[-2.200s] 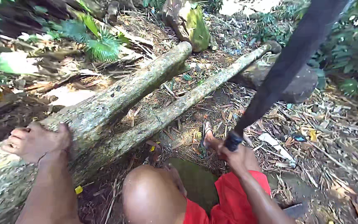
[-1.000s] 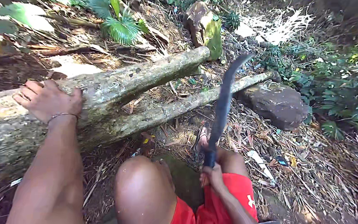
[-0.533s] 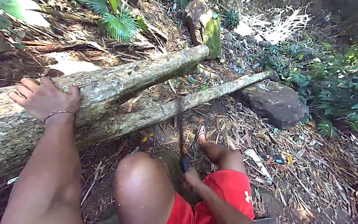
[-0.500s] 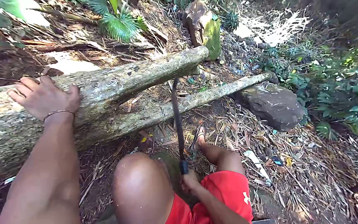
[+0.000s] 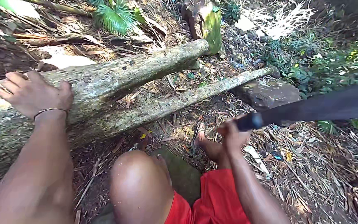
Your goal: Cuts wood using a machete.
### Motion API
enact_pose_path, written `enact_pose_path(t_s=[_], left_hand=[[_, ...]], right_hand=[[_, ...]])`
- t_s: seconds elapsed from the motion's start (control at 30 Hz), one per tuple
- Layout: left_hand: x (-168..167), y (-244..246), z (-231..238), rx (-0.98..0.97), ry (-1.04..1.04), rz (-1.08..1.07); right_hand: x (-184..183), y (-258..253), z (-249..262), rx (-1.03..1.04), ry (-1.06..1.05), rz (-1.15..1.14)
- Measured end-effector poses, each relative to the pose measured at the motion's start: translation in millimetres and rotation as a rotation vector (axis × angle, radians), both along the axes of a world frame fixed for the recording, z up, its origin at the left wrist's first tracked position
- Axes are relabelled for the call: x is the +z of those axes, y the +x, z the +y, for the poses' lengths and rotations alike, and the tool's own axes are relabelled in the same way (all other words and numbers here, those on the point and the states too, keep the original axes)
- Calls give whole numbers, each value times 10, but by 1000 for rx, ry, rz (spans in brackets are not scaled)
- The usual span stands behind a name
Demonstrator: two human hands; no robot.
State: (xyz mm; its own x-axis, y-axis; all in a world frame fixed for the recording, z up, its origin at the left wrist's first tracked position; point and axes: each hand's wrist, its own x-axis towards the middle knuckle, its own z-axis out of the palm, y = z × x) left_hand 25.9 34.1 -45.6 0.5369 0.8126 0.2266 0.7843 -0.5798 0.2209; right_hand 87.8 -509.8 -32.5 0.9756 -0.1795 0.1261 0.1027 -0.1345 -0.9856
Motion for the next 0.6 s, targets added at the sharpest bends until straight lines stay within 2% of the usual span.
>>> enact_pose_path(t_s=[0.03, 0.1, 0.13, 0.17, 0.2, 0.23, 0.3, 0.43, 0.53, 0.6], left_hand=[[45, -8, -38, 11, -5, 10], [125, -16, -104, 22, -2, 21], [140, -13, -136, 21, -3, 24], [151, -7, -169, 22, -4, 12], [151, -4, -187, 24, -2, -1], [157, -5, -189, 21, 5, -6], [130, 11, -111, 19, 15, -12], [18, -12, -38, 6, -5, -6], [47, -1, -52, 2, 6, -20], [68, 8, -42, 6, 7, -11]], right_hand=[[-391, -221, 98, 53, -105, 149], [-1133, -872, 276, 206, -302, 625], [-1361, -1130, 310, 320, -355, 906], [-1480, -1254, 316, 399, -343, 1093], [-1474, -1318, 296, 405, -263, 1144], [-1334, -1325, 272, 382, -155, 1096], [-888, -1168, 142, 331, -5, 814], [-37, -486, -193, 158, -3, 256], [283, 110, -276, -14, 114, -76], [259, 305, -141, -51, 169, -139]])
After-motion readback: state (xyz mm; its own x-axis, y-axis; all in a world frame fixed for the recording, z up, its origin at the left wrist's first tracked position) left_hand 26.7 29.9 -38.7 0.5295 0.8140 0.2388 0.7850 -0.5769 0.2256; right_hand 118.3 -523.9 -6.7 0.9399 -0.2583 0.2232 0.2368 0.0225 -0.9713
